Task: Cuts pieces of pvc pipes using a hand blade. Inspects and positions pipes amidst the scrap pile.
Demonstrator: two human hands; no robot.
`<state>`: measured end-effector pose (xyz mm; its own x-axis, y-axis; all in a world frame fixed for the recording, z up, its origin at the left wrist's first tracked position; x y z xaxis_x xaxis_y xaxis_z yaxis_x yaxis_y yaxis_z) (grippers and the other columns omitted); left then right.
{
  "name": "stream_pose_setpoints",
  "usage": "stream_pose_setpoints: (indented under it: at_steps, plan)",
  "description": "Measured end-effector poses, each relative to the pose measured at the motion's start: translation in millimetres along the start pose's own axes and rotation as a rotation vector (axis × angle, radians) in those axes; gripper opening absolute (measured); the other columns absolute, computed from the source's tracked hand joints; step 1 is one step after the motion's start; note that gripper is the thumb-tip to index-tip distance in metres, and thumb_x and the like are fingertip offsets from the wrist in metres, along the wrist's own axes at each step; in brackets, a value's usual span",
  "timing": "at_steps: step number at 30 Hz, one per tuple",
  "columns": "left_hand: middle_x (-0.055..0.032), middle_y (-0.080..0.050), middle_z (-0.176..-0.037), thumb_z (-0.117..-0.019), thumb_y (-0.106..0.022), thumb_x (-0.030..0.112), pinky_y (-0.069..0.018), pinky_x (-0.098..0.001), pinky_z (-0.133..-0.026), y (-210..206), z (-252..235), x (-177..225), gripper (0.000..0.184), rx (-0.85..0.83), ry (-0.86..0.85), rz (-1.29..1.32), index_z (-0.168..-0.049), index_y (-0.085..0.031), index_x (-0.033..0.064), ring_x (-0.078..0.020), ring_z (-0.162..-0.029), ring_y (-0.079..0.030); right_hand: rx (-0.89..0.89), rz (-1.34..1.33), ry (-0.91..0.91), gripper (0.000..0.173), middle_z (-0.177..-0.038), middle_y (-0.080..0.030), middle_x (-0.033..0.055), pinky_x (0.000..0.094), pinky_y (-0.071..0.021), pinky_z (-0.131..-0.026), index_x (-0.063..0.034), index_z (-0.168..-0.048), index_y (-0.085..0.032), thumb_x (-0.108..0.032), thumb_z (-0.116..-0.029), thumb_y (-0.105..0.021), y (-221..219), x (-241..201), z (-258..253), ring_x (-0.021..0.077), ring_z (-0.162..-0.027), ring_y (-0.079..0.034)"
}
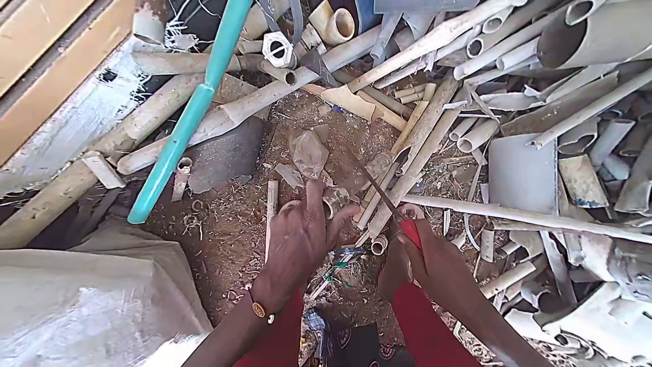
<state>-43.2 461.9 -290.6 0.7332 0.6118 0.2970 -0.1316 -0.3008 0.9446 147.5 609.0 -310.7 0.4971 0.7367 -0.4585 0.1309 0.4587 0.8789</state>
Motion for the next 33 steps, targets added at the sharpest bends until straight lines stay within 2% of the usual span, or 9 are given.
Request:
stream_pose_setpoints:
  at_steps: [4,6,11,16,19,23,27,29,33]
  plan:
    - [-0.0104,-0.053,-0.054,-0.101,-0.031,0.069,-0.0458,-0.0445,-0.042,2,-3,4,0.077,-0.018,-0.087,-0.017,-0.106,-0.06,-0.0022,-0.0318,-0.046,-0.059,0.25,-0.269,0.072,0.049,-0.064,-0.052,0.0011,0.019,-0.0444,-0.046,-0.0011,-0.117,-0.053,-0.047,-0.11,-0.038,38,-25,1,0.0028,-0.05,-0.051]
    - [-0.0111,-0.055,-0.057,-0.1005,-0.036,0.067,-0.046,-0.0449,-0.042,9,-5,5,0.074,-0.085,-0.06,-0.058,-0.108,-0.059,-0.0025,-0.0331,-0.047,-0.06,0.327,-0.394,0.088,0.049,-0.071,-0.057,0.002,0.0214,-0.0506,-0.048,-0.0048,-0.126,-0.049,-0.05,-0.1096,-0.038,43,-36,3,0.0034,-0.055,-0.056]
    - [-0.0109,-0.055,-0.055,-0.1014,-0.044,0.06,-0.0481,-0.045,-0.045,16,-4,10,0.066,-0.153,-0.085,-0.158,-0.109,-0.06,-0.0037,-0.0347,-0.049,-0.062,0.058,0.033,0.082,0.037,-0.062,-0.06,0.0069,0.0404,-0.0511,-0.043,0.0021,-0.111,-0.062,-0.03,-0.1014,-0.048,-2,-37,-13,0.0247,-0.05,-0.064]
    - [-0.0119,-0.059,-0.06,-0.1027,-0.048,0.052,-0.0477,-0.043,-0.042,11,-6,24,0.056,-0.127,-0.101,-0.09,-0.107,-0.061,-0.0023,-0.0334,-0.048,-0.062,0.311,-0.194,0.127,0.048,-0.068,-0.056,0.0039,0.0208,-0.0467,-0.047,-0.0014,-0.118,-0.054,-0.047,-0.1102,-0.038,57,-54,-13,0.0055,-0.053,-0.055]
    - [-0.0126,-0.061,-0.064,-0.1017,-0.051,0.051,-0.0476,-0.0416,-0.042,13,-6,29,0.054,-0.156,-0.085,-0.117,-0.106,-0.061,-0.0017,-0.0324,-0.049,-0.063,0.292,-0.169,0.126,0.044,-0.071,-0.058,0.0032,0.0251,-0.0519,-0.051,-0.004,-0.118,-0.053,-0.045,-0.1106,-0.039,31,-42,-6,0.0091,-0.056,-0.059]
    - [-0.0134,-0.061,-0.064,-0.1003,-0.053,0.053,-0.0491,-0.0435,-0.045,13,-11,21,0.057,-0.16,-0.039,-0.119,-0.111,-0.062,-0.0026,-0.0341,-0.052,-0.064,-0.089,0.094,-0.15,0.047,-0.064,-0.061,0.016,0.0539,-0.0535,-0.052,0.0087,-0.121,-0.058,-0.035,-0.1067,-0.047,12,10,-32,0.037,-0.056,-0.066]
    - [-0.0124,-0.061,-0.062,-0.1003,-0.053,0.053,-0.0486,-0.0425,-0.044,10,-11,24,0.056,-0.153,-0.066,-0.096,-0.11,-0.06,-0.0017,-0.0333,-0.05,-0.064,0.189,-0.223,-0.024,0.062,-0.06,-0.048,-0.0011,0.0269,-0.0435,-0.04,-0.0018,-0.116,-0.054,-0.058,-0.1085,-0.029,56,-10,-20,0.0065,-0.045,-0.048]
    - [-0.0118,-0.06,-0.062,-0.1003,-0.055,0.051,-0.0491,-0.0429,-0.045,10,-11,26,0.053,-0.163,-0.057,-0.065,-0.109,-0.06,-0.0013,-0.0332,-0.051,-0.064,0.26,-0.366,0.075,0.061,-0.066,-0.055,0.0014,0.0269,-0.0496,-0.046,-0.006,-0.123,-0.053,-0.061,-0.1068,-0.032,37,-25,-8,0.0066,-0.051,-0.055]
    - [-0.0164,-0.061,-0.065,-0.1025,-0.057,0.046,-0.0534,-0.0497,-0.054,15,-24,11,0.055,-0.272,0.114,-0.095,-0.119,-0.057,-0.0058,-0.0396,-0.061,-0.068,0.224,-0.137,0.165,0.042,-0.061,-0.06,0.0073,0.0338,-0.0515,-0.045,0.0028,-0.106,-0.061,-0.036,-0.1037,-0.046,-56,0,-9,0.0174,-0.049,-0.062]
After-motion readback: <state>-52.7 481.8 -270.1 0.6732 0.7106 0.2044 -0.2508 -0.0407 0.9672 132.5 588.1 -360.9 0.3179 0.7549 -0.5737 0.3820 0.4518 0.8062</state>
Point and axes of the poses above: each hand's wrist, its own z-axis away from the middle knuckle, its own y-axis out of the back of the hand, x = y × z, the point moved 2 cm from there along -z, towards the middle knuckle
